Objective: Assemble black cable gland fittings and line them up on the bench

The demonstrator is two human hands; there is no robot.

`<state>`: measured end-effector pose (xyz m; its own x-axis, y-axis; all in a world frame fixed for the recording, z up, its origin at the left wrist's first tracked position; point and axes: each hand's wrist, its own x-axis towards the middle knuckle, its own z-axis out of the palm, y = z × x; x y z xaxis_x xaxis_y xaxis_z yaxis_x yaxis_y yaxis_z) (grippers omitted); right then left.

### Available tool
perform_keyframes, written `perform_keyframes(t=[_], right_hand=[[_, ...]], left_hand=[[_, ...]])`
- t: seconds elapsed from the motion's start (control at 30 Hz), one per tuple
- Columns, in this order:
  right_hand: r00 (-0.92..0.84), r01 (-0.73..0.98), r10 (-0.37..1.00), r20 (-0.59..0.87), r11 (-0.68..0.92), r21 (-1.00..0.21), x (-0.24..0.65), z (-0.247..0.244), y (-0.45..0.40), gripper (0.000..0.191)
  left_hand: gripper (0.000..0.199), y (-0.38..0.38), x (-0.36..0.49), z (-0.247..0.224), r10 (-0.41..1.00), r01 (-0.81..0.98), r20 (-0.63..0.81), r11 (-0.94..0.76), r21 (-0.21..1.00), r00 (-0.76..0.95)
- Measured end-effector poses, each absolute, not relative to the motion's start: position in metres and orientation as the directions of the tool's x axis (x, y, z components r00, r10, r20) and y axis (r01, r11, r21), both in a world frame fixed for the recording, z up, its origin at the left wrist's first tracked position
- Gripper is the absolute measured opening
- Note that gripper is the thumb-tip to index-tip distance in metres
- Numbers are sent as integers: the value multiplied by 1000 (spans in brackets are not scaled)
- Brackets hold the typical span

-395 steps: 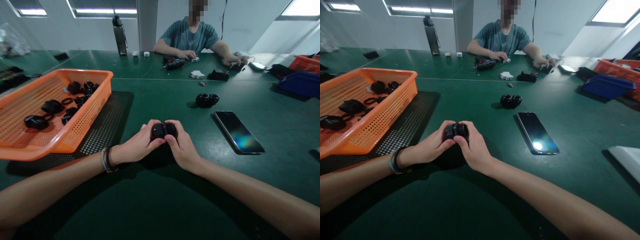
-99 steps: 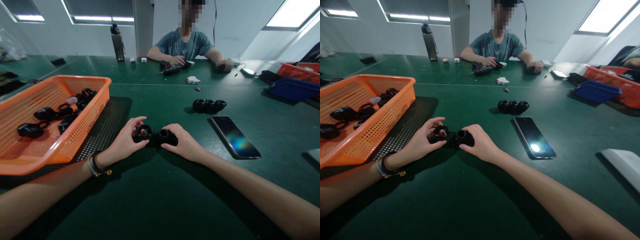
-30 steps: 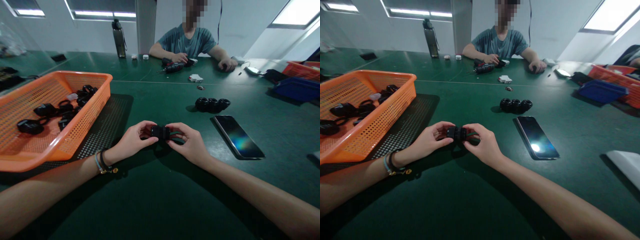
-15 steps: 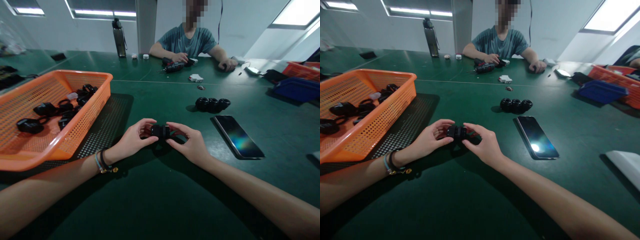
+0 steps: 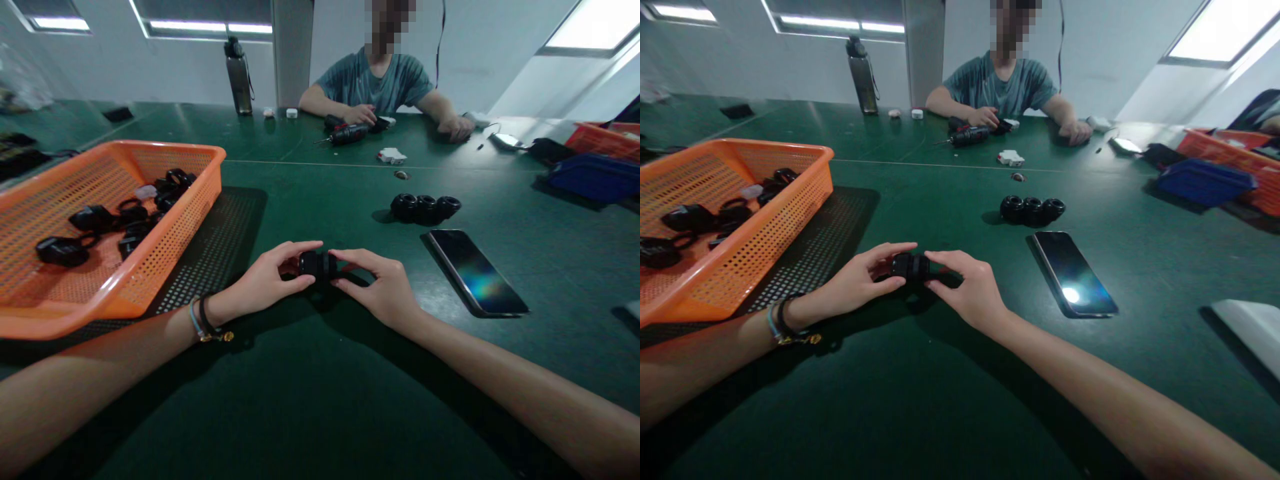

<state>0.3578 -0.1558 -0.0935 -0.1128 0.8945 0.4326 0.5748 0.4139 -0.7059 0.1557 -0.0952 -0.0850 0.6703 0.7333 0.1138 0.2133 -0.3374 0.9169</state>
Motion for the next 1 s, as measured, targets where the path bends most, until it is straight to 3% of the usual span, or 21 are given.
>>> perform_keyframes(t=[0.27,1.0], right_hand=[[-129,616,876,464,437,-655,359,-94,-155,36],[-145,644,880,453,432,-632,359,-95,-154,32]], left_hand=[[41,-94,154,-83,707,219,121,-370,903,696],[39,-94,152,-84,701,239,133,-406,882,701]])
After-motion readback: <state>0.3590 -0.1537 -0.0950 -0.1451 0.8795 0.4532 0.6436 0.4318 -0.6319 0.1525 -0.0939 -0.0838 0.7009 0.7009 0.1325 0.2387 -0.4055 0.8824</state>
